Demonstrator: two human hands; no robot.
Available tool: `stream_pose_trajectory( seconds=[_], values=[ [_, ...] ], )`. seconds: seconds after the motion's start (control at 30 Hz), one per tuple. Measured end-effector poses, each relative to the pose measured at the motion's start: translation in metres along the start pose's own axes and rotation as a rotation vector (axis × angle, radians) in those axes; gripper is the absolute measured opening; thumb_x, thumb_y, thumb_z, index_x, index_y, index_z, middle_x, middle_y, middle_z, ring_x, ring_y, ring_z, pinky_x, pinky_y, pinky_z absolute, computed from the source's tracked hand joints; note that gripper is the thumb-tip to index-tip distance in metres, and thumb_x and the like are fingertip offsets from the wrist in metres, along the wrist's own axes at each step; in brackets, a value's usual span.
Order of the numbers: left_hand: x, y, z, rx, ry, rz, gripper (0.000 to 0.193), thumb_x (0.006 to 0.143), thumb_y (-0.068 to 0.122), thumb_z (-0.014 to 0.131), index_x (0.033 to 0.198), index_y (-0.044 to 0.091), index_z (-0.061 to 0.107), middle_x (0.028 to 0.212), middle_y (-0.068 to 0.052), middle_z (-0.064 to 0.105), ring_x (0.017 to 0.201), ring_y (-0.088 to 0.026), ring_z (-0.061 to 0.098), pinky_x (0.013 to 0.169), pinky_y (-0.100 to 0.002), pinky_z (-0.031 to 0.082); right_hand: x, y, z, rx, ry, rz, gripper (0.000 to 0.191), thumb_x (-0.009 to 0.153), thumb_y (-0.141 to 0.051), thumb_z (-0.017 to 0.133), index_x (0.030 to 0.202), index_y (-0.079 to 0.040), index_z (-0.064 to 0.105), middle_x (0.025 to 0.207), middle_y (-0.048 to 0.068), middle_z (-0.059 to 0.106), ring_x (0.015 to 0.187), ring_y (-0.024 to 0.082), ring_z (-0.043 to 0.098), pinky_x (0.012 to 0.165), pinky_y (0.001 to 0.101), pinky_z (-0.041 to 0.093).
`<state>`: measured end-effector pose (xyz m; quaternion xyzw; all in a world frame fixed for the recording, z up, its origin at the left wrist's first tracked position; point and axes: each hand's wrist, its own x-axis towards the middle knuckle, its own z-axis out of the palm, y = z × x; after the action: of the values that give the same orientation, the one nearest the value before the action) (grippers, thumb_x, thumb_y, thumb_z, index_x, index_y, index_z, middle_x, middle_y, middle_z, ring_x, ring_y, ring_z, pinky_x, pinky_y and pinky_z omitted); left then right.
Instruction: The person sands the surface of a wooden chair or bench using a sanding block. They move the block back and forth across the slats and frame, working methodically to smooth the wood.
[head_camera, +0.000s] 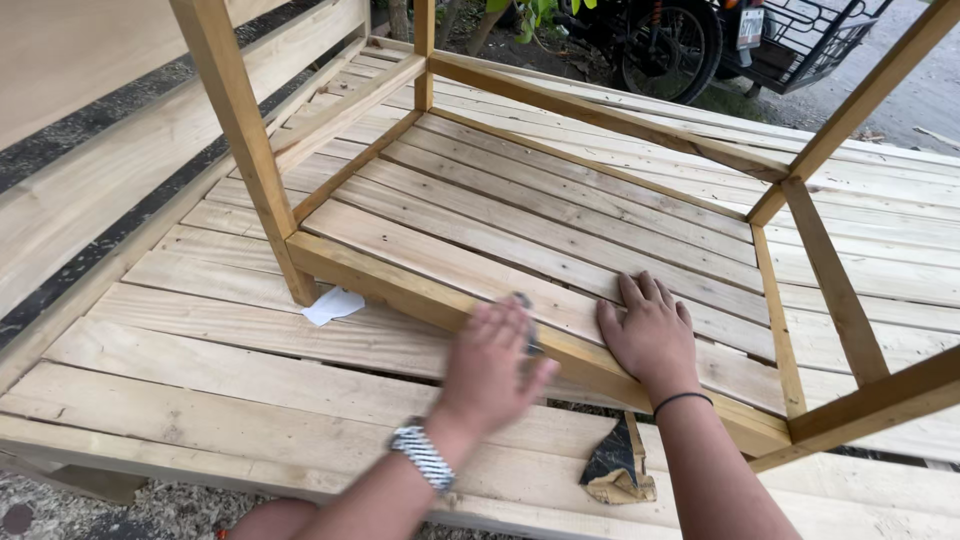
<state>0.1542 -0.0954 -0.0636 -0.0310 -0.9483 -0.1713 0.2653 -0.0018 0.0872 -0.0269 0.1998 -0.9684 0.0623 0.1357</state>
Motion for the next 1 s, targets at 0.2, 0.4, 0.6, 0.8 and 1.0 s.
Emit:
stream_pose_trajectory(
  seconds=[0.2, 0.4, 0.6, 0.8, 1.0],
  values=[
    [0.003, 0.010, 0.006, -0.097, -0.078, 0.155, 0.073, 0.107, 0.055, 0.024, 0.141, -0.003, 0.054, 0.154, -0.021, 0.049, 0.148, -0.032, 0.037, 0.126, -0.049, 0.015, 0.000, -0.001, -0.003, 0.002, -0.020, 0.007, 0.068, 0.095, -0.055, 0.044, 0.151, -0.018, 0.047, 0.160, 0.010, 0.039, 0.149, 0.029, 0.032, 0.120, 0.0481, 0.026],
    [0.006, -0.050, -0.045, 0.257, 0.084, -0.062, 0.076, 0.107, 0.058, 0.034, 0.138, -0.008, 0.055, 0.149, -0.025, 0.051, 0.142, -0.035, 0.042, 0.123, -0.049, 0.022, -0.003, 0.000, -0.003, 0.000, -0.027, 0.013, 0.066, 0.095, -0.054, 0.044, 0.151, -0.017, 0.047, 0.160, 0.010, 0.039, 0.149, 0.030, 0.032, 0.120, 0.0482, 0.025],
    [0.013, 0.047, 0.028, 0.004, -0.046, 0.190, 0.078, 0.107, 0.060, 0.028, 0.144, -0.005, 0.052, 0.153, -0.022, 0.049, 0.146, -0.033, 0.039, 0.125, -0.047, 0.017, 0.000, 0.001, -0.006, 0.012, -0.002, 0.011, 0.068, 0.095, -0.055, 0.045, 0.151, -0.018, 0.048, 0.160, 0.010, 0.040, 0.149, 0.029, 0.033, 0.121, 0.0474, 0.026],
    [-0.008, -0.075, -0.036, 0.218, -0.163, -0.050, 0.060, 0.103, 0.052, 0.032, 0.132, 0.009, 0.063, 0.150, -0.011, 0.050, 0.143, -0.020, 0.041, 0.125, -0.050, 0.012, -0.001, 0.003, -0.004, 0.018, -0.002, 0.000, 0.066, 0.095, -0.054, 0.045, 0.149, -0.017, 0.048, 0.158, 0.012, 0.041, 0.149, 0.029, 0.032, 0.119, 0.0485, 0.025],
    [-0.007, -0.039, -0.044, 0.067, 0.035, -0.216, 0.065, 0.100, 0.049, 0.046, 0.144, 0.002, 0.059, 0.138, -0.010, 0.063, 0.124, -0.023, 0.054, 0.112, -0.036, 0.040, -0.003, 0.002, -0.004, 0.039, 0.039, -0.001, 0.062, 0.095, -0.051, 0.048, 0.145, -0.015, 0.054, 0.155, 0.012, 0.046, 0.146, 0.030, 0.037, 0.118, 0.0477, 0.028]
  ],
)
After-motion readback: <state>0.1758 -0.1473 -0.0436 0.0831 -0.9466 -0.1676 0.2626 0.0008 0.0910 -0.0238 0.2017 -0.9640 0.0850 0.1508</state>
